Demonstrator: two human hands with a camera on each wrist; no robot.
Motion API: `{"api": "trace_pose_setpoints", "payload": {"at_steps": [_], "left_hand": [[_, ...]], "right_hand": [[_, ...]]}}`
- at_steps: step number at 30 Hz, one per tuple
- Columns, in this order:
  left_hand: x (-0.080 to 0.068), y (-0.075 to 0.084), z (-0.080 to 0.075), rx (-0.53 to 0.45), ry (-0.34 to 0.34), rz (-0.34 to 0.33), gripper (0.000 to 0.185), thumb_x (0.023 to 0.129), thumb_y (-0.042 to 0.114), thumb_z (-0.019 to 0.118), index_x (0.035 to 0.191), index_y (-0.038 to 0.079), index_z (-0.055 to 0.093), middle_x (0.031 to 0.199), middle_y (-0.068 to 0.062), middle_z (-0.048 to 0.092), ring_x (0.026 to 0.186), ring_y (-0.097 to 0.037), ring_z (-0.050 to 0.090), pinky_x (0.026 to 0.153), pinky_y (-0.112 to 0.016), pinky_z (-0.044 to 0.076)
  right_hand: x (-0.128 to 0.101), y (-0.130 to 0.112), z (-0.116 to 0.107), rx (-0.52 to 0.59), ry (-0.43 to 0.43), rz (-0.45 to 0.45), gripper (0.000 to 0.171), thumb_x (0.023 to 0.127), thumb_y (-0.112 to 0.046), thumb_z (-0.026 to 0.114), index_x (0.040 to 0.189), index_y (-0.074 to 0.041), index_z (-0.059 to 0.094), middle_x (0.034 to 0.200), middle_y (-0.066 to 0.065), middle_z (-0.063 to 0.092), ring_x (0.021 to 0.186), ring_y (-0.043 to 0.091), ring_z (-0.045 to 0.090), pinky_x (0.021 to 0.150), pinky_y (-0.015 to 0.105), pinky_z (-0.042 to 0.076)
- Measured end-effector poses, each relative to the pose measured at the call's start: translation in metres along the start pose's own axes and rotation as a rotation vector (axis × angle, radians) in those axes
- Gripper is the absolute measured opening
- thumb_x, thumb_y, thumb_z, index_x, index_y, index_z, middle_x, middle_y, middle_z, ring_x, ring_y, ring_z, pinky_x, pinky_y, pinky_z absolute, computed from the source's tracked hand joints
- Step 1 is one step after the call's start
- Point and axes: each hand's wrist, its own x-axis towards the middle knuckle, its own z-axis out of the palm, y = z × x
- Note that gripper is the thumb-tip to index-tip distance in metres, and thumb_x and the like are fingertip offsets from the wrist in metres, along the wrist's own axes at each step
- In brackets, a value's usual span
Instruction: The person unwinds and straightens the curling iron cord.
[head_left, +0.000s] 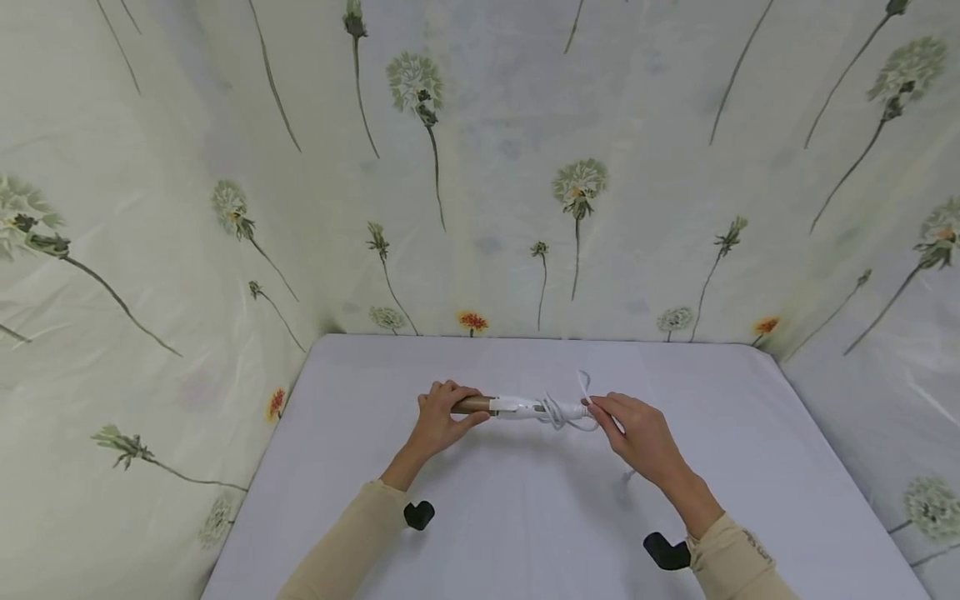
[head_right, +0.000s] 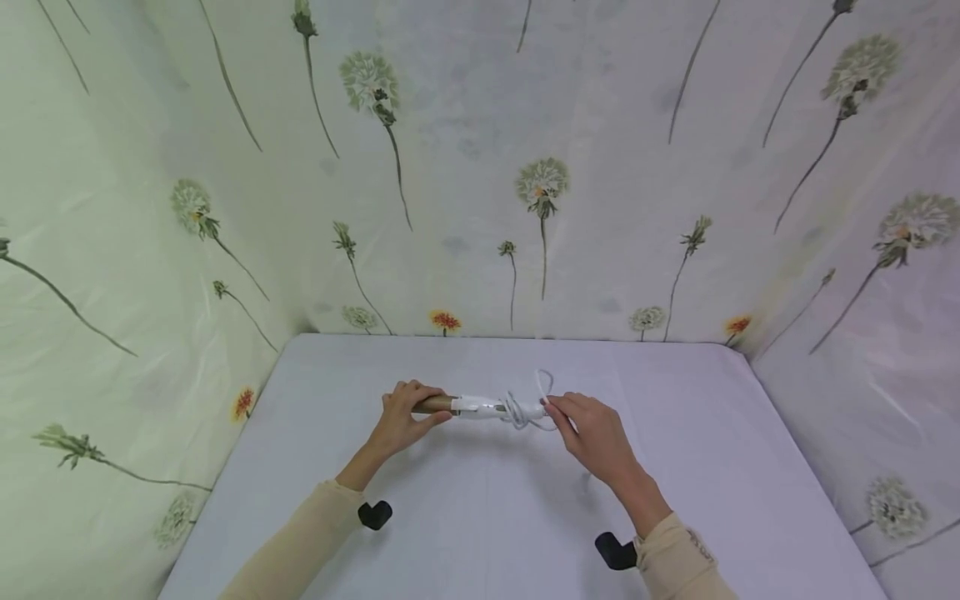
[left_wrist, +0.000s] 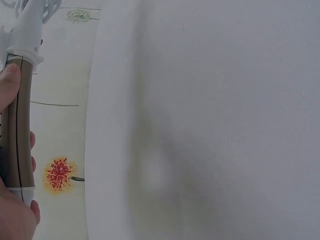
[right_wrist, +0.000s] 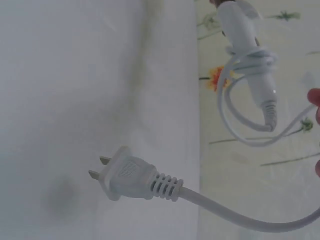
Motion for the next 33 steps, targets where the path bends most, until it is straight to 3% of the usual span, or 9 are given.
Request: {"api": "trace_pose_setpoints", "payload": {"at_steps": [3, 7, 15, 27, 33], "left_hand": [[-0.002, -0.002, 0.0, -0.025, -0.003, 0.013, 0.044, 0.079, 0.048, 0.071, 0.113, 0.021, 0.068, 0.092, 0.001, 0.06, 0.086, -0.015, 0.044, 0.073, -0.034, 0.022], [-0.005, -0.004, 0.0, -0.053, -0.016, 0.015, 0.043, 0.079, 0.048, 0.071, 0.113, 0.023, 0.067, 0.093, 0.002, 0.06, 0.086, -0.013, 0.044, 0.073, -0.033, 0.021], [-0.007, -0.006, -0.004, -0.088, -0.024, 0.022, 0.041, 0.079, 0.046, 0.072, 0.112, 0.024, 0.067, 0.094, 0.003, 0.06, 0.086, -0.013, 0.044, 0.074, -0.034, 0.021], [-0.004, -0.006, -0.01, -0.108, -0.012, 0.019, 0.039, 0.078, 0.043, 0.074, 0.112, 0.024, 0.067, 0.096, 0.003, 0.061, 0.087, -0.014, 0.045, 0.074, -0.035, 0.022], [0.0, -0.005, -0.006, -0.071, -0.016, 0.005, 0.042, 0.078, 0.047, 0.072, 0.113, 0.023, 0.067, 0.095, 0.002, 0.062, 0.086, -0.014, 0.044, 0.073, -0.034, 0.021]], "right_hand": [[0.006, 0.005, 0.0, 0.027, -0.022, 0.052, 0.021, 0.078, -0.002, 0.074, 0.099, -0.001, 0.071, 0.079, 0.003, 0.069, 0.062, 0.005, 0.052, 0.055, 0.02, 0.044], [0.009, 0.012, 0.0, 0.075, -0.072, 0.156, 0.017, 0.085, -0.004, 0.068, 0.102, -0.001, 0.069, 0.078, 0.002, 0.067, 0.06, 0.003, 0.048, 0.053, 0.019, 0.043], [0.01, 0.029, 0.006, 0.096, -0.159, 0.292, 0.031, 0.094, -0.012, 0.058, 0.124, -0.009, 0.057, 0.063, -0.009, 0.051, 0.047, 0.0, 0.034, 0.047, 0.021, 0.033], [-0.012, 0.055, 0.035, 0.18, -0.383, 0.485, 0.027, 0.1, -0.021, 0.048, 0.121, -0.01, 0.062, 0.07, 0.004, 0.059, 0.051, 0.006, 0.041, 0.05, 0.024, 0.037], [-0.034, 0.051, 0.048, 0.215, -0.457, 0.545, 0.017, 0.098, -0.012, 0.051, 0.108, -0.006, 0.062, 0.074, 0.005, 0.062, 0.059, 0.005, 0.048, 0.052, 0.022, 0.04]]}}
